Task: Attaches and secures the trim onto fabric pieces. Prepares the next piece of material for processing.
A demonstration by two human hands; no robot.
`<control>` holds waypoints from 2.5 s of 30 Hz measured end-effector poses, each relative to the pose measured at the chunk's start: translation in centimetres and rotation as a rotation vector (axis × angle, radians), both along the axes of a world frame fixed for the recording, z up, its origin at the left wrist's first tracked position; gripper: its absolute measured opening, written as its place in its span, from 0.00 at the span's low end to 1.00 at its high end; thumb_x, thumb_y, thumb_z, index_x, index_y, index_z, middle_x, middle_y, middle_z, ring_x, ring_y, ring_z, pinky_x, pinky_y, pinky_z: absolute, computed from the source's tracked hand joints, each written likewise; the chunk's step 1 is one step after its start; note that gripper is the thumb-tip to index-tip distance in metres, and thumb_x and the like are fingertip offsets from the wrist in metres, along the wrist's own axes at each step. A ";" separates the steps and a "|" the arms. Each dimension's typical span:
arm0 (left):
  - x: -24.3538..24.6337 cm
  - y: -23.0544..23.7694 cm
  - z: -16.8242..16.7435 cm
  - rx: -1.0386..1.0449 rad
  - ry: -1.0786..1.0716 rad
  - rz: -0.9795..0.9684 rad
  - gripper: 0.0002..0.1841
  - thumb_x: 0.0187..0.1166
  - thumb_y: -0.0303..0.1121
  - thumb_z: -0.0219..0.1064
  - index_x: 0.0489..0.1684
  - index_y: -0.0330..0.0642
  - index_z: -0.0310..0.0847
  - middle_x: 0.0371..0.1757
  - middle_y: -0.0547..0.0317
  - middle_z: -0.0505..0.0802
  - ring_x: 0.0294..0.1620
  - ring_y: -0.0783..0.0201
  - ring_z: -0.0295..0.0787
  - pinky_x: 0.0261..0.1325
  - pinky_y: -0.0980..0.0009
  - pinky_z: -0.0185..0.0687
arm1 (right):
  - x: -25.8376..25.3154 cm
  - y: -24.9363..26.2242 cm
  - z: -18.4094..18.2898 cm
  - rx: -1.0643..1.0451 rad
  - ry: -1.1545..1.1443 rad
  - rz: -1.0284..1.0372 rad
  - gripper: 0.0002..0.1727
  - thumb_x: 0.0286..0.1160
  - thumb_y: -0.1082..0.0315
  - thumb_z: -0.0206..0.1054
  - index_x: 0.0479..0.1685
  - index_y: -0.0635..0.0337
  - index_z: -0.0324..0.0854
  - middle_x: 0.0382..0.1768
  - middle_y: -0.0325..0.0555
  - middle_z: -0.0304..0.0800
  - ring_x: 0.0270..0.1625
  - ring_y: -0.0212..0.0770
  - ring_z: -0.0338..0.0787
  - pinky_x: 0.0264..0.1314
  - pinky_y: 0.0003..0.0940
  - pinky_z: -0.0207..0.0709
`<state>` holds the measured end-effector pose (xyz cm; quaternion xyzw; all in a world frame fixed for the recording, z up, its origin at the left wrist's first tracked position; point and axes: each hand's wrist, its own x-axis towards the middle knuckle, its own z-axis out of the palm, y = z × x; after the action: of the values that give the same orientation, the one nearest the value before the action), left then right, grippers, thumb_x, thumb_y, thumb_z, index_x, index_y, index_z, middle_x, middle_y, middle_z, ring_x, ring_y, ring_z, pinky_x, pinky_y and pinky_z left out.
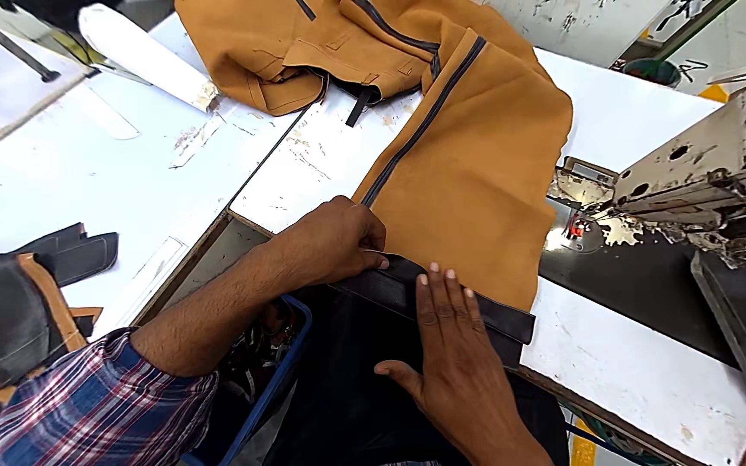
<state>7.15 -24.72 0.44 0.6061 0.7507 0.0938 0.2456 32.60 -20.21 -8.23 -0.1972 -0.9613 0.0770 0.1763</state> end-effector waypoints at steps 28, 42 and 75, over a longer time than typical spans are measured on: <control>-1.2 -4.3 -1.4 0.233 0.091 0.045 0.08 0.80 0.40 0.69 0.38 0.49 0.91 0.54 0.62 0.88 0.59 0.60 0.84 0.64 0.53 0.80 | -2.7 -0.3 0.1 0.035 -0.093 0.046 0.63 0.71 0.16 0.39 0.89 0.66 0.63 0.90 0.53 0.63 0.93 0.50 0.59 0.94 0.50 0.53; -2.0 -4.5 -1.5 0.255 0.026 0.101 0.14 0.81 0.49 0.67 0.35 0.54 0.93 0.56 0.69 0.89 0.58 0.73 0.86 0.59 0.69 0.84 | -2.7 -0.4 0.0 0.029 -0.092 0.044 0.61 0.73 0.17 0.38 0.89 0.66 0.64 0.91 0.53 0.62 0.94 0.50 0.58 0.95 0.49 0.51; -1.6 -3.6 -2.0 0.272 0.174 0.164 0.08 0.62 0.39 0.83 0.31 0.50 0.91 0.50 0.63 0.93 0.52 0.60 0.91 0.52 0.49 0.86 | -0.4 -0.8 0.5 0.016 -0.046 -0.160 0.59 0.73 0.19 0.43 0.83 0.66 0.72 0.86 0.53 0.72 0.89 0.50 0.68 0.92 0.51 0.58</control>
<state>5.54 -28.35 -1.54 0.5762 0.7965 0.1612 0.0868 32.21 -21.02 -7.73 -0.2739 -0.9468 0.0502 0.1612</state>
